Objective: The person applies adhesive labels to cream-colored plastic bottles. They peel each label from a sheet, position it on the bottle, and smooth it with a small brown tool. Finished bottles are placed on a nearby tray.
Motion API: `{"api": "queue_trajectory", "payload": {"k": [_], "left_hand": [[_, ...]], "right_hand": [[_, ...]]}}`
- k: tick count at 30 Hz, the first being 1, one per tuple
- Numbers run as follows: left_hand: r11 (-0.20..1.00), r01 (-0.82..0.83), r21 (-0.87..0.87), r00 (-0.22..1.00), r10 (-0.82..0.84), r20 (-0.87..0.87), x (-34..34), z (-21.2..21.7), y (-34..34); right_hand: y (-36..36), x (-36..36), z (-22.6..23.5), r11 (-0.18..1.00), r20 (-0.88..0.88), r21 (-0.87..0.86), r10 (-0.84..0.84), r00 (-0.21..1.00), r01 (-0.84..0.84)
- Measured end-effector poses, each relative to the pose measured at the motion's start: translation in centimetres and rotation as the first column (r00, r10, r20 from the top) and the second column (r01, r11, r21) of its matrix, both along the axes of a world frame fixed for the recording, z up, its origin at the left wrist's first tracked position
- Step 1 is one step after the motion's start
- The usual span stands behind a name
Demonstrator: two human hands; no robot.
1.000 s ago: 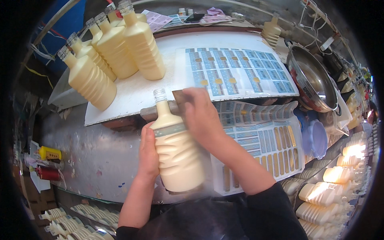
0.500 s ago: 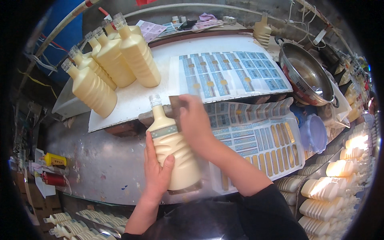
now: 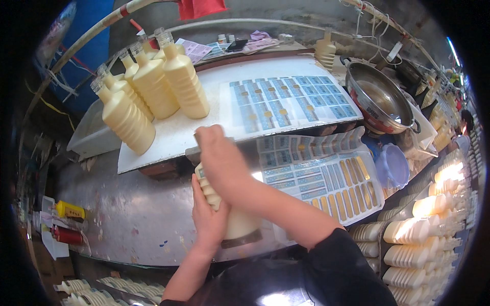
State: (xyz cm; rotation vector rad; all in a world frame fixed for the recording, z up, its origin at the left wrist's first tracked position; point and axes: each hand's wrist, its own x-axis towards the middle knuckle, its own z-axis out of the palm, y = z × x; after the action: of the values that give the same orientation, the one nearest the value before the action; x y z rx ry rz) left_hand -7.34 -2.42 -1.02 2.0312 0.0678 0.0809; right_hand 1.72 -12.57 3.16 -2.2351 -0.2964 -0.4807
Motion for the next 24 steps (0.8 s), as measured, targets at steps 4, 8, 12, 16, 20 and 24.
{"api": "queue_trajectory", "payload": {"k": [4,8,12,16,20,24], "left_hand": [[0.997,0.070,-0.012,0.998,-0.070,-0.007,0.5,-0.3,0.3],[0.990,0.125,0.060,0.975,-0.111,-0.195,0.7,1.2,0.6],[0.989,0.064,0.136,0.987,-0.083,0.138,0.4,-0.2,0.4],[0.982,0.128,0.138,0.989,-0.138,0.059,0.5,0.3,0.6],[0.994,0.099,0.048,0.994,-0.101,0.040,0.5,0.2,0.2],[0.997,0.079,-0.005,0.993,-0.078,0.088,0.5,-0.5,0.4]], "right_hand": [[4.1,0.9,-1.4,0.876,0.285,-0.479,0.088,0.954,0.063],[4.1,0.4,-0.4,0.829,0.362,-0.549,0.123,0.924,0.105],[-0.5,0.3,-0.2,0.968,0.136,-0.249,0.067,0.988,-0.032],[-4.4,0.3,-1.7,0.999,0.026,0.008,0.049,0.998,-0.050],[-6.5,0.9,-5.1,0.992,0.085,0.124,0.016,0.996,-0.026],[-6.7,1.3,-5.8,0.983,0.117,0.183,-0.023,0.993,0.001]]}}
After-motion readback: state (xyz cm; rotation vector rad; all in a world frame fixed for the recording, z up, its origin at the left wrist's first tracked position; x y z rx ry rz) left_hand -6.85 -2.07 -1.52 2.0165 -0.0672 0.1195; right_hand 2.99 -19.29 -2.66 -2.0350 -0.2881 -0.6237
